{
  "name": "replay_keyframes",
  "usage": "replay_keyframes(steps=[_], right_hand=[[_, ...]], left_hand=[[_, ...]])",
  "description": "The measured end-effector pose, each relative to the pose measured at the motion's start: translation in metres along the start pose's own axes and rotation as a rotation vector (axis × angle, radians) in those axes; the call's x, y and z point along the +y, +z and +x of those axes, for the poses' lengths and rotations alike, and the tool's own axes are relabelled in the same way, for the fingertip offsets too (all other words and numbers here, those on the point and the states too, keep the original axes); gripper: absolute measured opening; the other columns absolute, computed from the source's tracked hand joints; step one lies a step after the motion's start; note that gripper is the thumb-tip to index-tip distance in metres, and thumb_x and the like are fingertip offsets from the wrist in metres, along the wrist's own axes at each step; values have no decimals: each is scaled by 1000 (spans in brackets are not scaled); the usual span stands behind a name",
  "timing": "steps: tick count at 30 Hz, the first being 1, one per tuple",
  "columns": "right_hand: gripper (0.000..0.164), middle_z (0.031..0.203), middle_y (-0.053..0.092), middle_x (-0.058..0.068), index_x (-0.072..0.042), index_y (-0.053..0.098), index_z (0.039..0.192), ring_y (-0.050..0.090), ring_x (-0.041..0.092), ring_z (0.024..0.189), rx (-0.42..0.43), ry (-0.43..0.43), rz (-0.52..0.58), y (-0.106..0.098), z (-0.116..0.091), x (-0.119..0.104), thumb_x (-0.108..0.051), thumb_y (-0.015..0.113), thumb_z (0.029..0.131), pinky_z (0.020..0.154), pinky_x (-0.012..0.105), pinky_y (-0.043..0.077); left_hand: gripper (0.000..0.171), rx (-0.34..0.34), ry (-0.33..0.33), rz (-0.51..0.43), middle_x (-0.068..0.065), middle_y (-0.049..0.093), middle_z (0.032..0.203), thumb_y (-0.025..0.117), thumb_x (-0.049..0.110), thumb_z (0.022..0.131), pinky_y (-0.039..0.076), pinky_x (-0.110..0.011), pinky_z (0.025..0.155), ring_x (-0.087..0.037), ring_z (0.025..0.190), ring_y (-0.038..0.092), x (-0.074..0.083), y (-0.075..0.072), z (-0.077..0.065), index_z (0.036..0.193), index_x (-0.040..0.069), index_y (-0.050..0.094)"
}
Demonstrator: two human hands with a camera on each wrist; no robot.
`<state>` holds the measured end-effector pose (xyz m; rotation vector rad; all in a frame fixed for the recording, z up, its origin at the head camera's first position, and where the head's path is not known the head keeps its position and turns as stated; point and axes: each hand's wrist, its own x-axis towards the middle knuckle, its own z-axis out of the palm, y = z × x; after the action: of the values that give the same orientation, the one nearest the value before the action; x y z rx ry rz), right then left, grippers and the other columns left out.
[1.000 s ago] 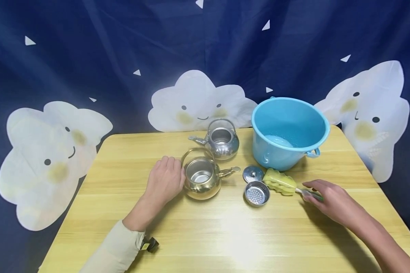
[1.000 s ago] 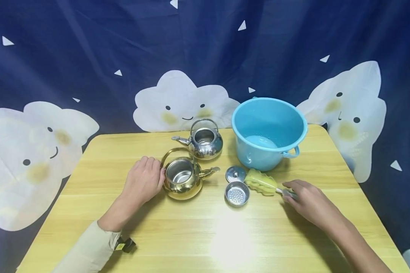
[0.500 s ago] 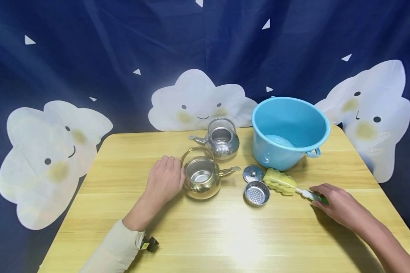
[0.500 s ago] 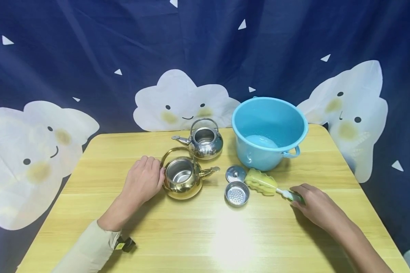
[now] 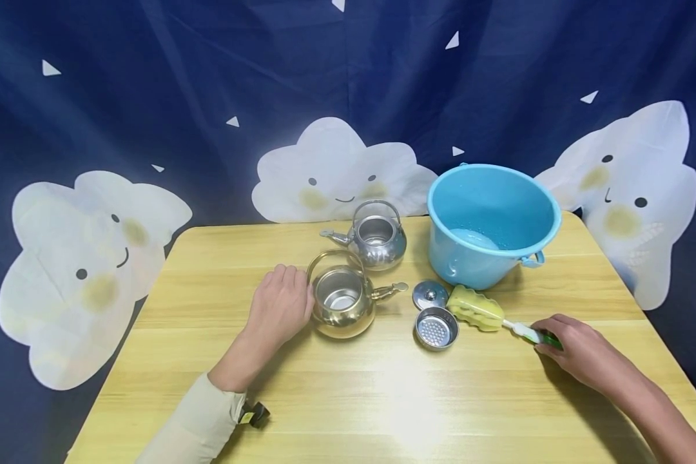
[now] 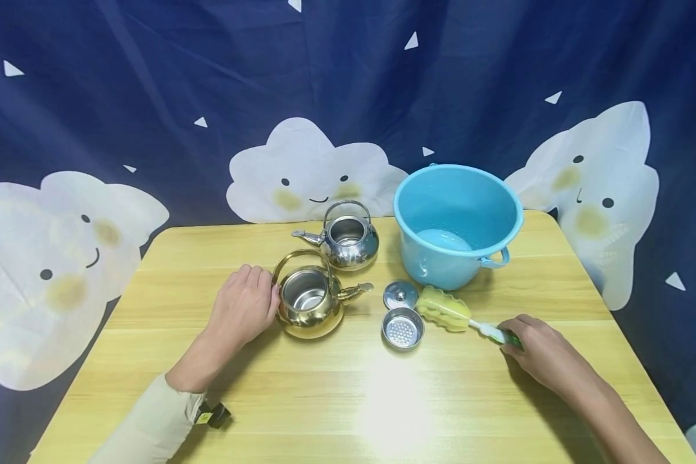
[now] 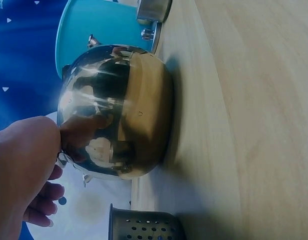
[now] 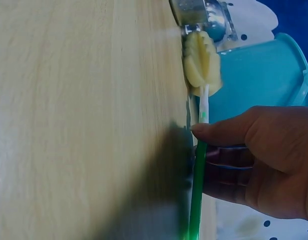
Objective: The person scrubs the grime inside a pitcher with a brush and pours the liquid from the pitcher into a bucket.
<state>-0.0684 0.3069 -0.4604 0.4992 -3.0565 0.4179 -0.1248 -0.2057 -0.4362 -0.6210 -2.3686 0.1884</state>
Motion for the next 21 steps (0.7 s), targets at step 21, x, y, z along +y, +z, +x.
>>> replay_keyframes(steps=[21], right_hand=[[31, 90, 69, -1, -7, 70, 96, 62, 12, 75, 115, -76, -12, -2, -4, 1, -2, 90, 72, 64, 37, 56]], left_hand=[[23, 1, -12, -18, -6, 47, 66, 53, 22, 94, 37, -32, 54, -25, 63, 44, 1, 0, 0, 78, 6, 54]])
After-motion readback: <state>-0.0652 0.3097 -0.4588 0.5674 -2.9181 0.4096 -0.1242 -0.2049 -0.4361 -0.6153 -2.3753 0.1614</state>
